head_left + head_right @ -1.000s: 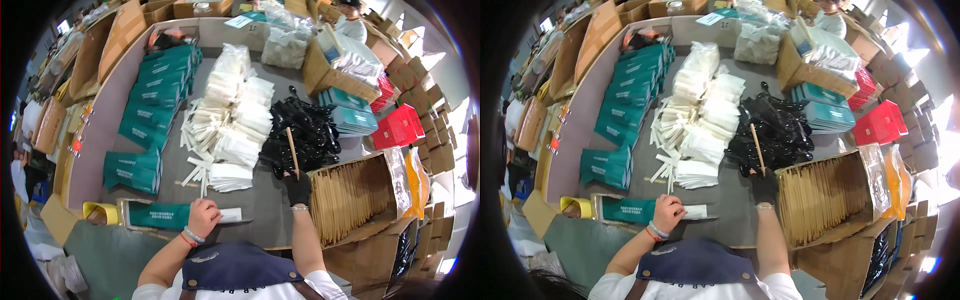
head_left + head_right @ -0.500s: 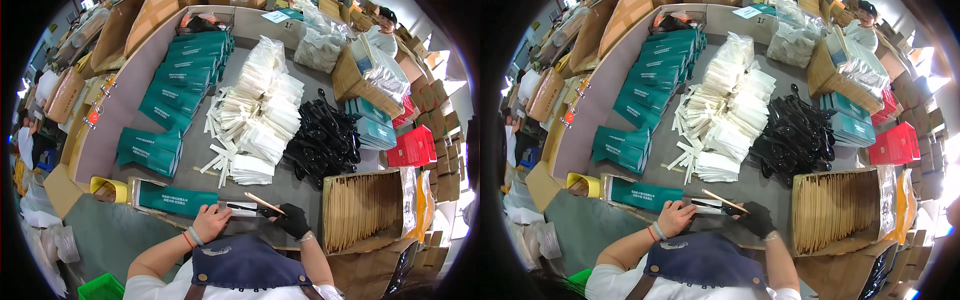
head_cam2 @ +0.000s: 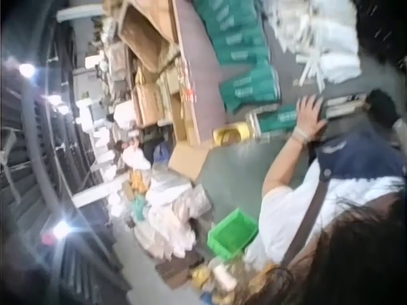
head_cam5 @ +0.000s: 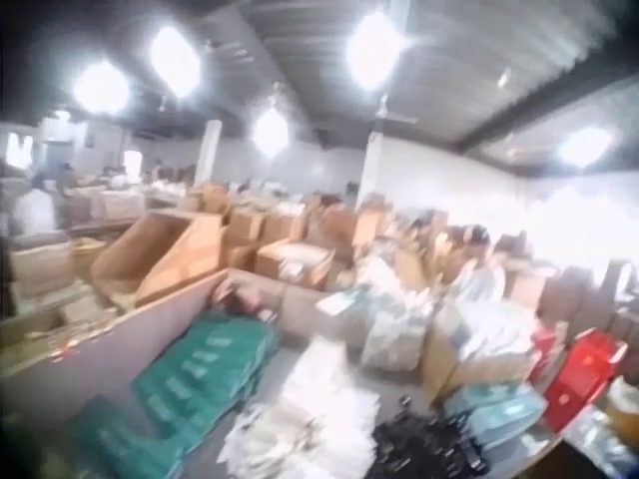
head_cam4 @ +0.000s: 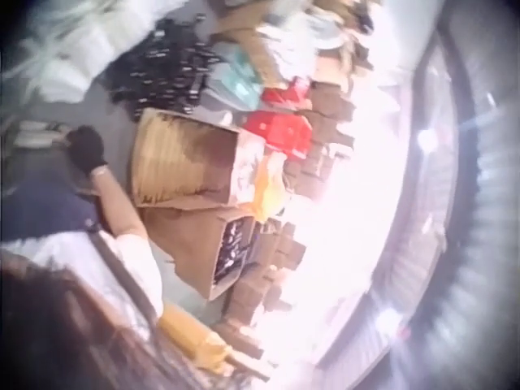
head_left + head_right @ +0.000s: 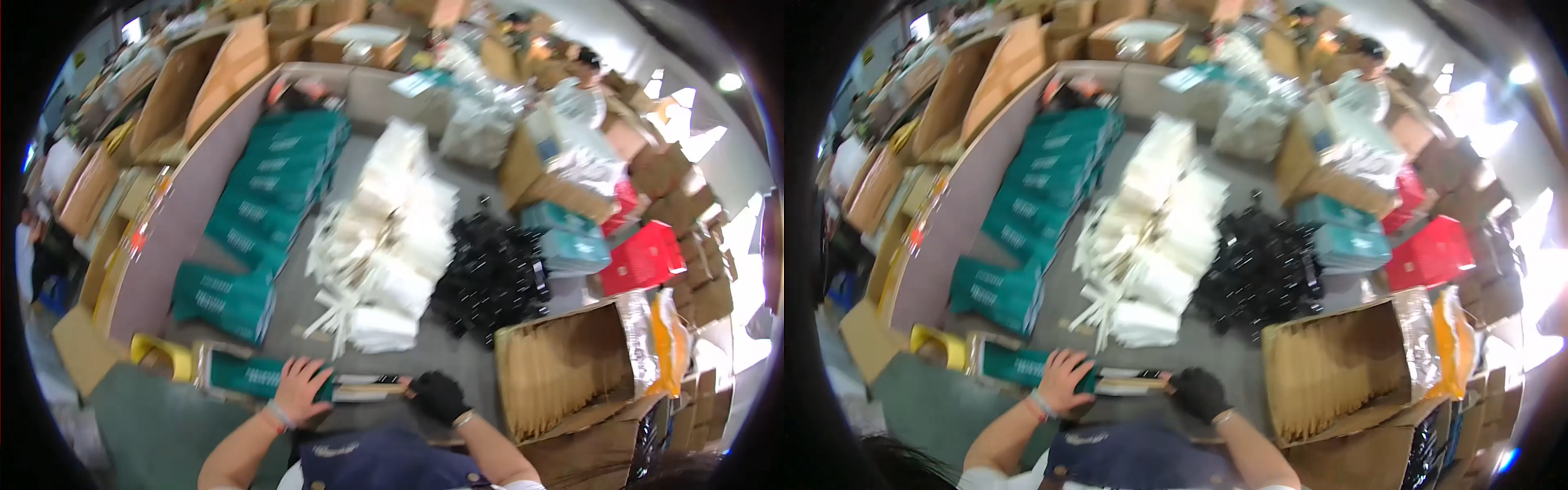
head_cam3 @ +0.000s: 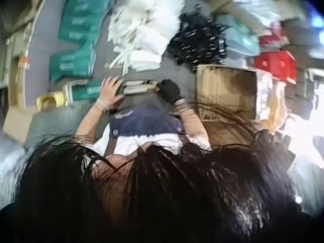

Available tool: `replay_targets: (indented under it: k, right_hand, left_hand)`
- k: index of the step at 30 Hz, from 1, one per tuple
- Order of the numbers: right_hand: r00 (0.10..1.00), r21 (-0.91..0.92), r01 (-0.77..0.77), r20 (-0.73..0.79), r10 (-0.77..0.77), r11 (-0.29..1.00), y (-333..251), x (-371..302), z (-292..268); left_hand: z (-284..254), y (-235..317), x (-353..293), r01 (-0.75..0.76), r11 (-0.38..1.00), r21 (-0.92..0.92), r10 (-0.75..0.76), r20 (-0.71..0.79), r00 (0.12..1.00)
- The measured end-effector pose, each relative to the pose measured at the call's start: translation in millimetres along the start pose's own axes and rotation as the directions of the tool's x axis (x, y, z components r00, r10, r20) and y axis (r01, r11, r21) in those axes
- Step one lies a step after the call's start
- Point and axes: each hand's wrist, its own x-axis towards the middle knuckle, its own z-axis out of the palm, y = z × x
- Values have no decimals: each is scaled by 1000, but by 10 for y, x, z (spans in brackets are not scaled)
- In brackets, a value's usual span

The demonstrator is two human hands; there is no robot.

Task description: Packaging white filters and black straps into green sleeves using a wooden tool at a workstation.

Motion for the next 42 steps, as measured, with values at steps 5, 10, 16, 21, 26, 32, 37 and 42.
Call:
replay_targets:
  k: [5,10,16,21,26,32,37,42]
  right_hand:
    - [987,333,148,-106,-119,931,-108,237,536]
    - [938,481,311,-292,-184,820,-274,278,601]
    - [966,558,123,-256,30,820,-216,339,890]
    - [991,476,1,-119,63,880,-319,414,825]
    - [987,-20,77,-139,-79,997,-421,248,136]
    - [989,134,61,-142,-42,989,-301,105,-88]
    - [943,245,-85,-294,157,966,-111,-100,-208]
    - [920,253,-67,-359,158,965,-151,-65,-65]
  left_hand:
    - [228,3,31,-87,996,-27,83,-109,991]
    - [284,303,303,-96,995,18,97,-25,995]
    - [293,349,409,-135,990,51,136,-23,990]
    - [246,322,485,-142,990,1,142,-44,989]
    - [141,418,661,-250,957,147,162,443,881]
    - [-753,449,866,-341,916,212,209,475,855]
    - [-877,-646,644,-118,921,372,115,31,993]
    - [9,-362,275,165,976,-143,-183,-123,975]
